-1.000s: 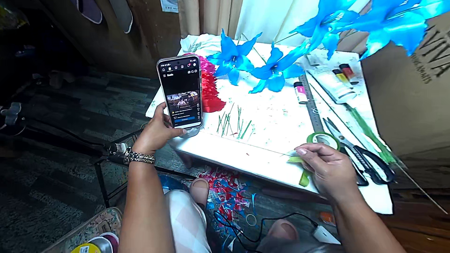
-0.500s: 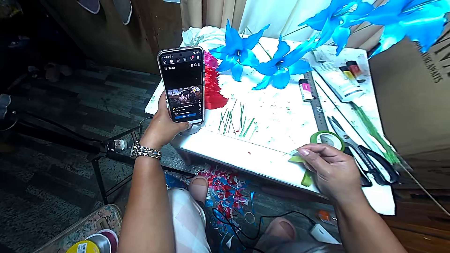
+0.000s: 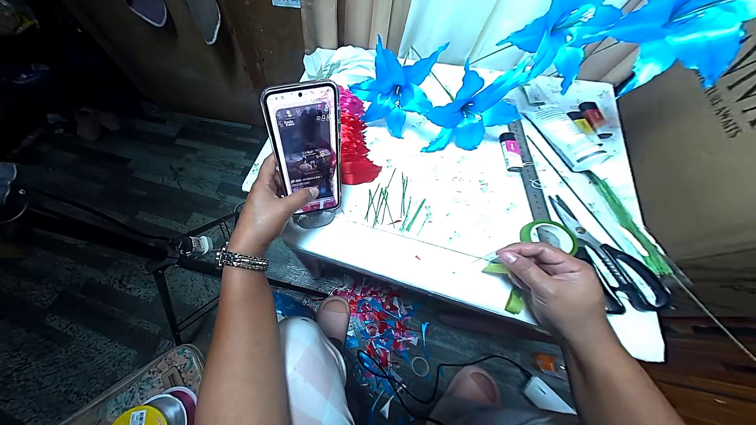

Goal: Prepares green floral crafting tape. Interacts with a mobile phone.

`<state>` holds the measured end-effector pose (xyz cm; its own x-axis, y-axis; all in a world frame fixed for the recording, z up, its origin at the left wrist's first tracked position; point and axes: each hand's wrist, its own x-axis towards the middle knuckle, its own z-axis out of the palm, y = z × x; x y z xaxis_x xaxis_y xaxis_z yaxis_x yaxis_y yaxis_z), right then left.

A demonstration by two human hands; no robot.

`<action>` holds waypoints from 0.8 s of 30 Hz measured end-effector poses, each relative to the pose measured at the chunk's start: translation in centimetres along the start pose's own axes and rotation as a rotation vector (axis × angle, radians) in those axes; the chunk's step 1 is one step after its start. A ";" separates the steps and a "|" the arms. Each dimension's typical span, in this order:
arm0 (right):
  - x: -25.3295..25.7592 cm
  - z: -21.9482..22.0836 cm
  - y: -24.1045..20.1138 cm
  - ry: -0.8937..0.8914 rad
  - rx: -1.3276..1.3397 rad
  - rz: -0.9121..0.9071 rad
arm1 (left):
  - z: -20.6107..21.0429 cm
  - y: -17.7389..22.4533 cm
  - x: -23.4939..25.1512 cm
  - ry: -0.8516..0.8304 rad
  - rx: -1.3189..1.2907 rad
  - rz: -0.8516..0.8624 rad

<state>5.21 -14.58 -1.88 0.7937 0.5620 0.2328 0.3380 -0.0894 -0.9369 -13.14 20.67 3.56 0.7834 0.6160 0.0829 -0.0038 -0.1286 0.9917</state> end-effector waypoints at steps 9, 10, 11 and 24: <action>0.0 0.0 0.0 -0.014 0.001 -0.010 | 0.1 0.0 0.0 0.046 -0.043 0.002; 0.0 0.0 0.0 -0.015 0.000 -0.009 | 0.0 -0.1 0.1 0.049 -0.033 0.002; -0.1 -0.1 0.0 -0.016 -0.006 -0.008 | 0.0 -0.2 0.1 0.054 -0.025 0.004; -0.1 -0.1 -0.1 -0.013 -0.029 -0.008 | 0.2 -0.2 0.3 0.105 0.013 0.031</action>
<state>5.14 -14.73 -1.81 0.7841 0.5737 0.2370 0.3595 -0.1086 -0.9268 -12.84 20.73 3.42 0.7134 0.6898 0.1236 -0.0181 -0.1582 0.9872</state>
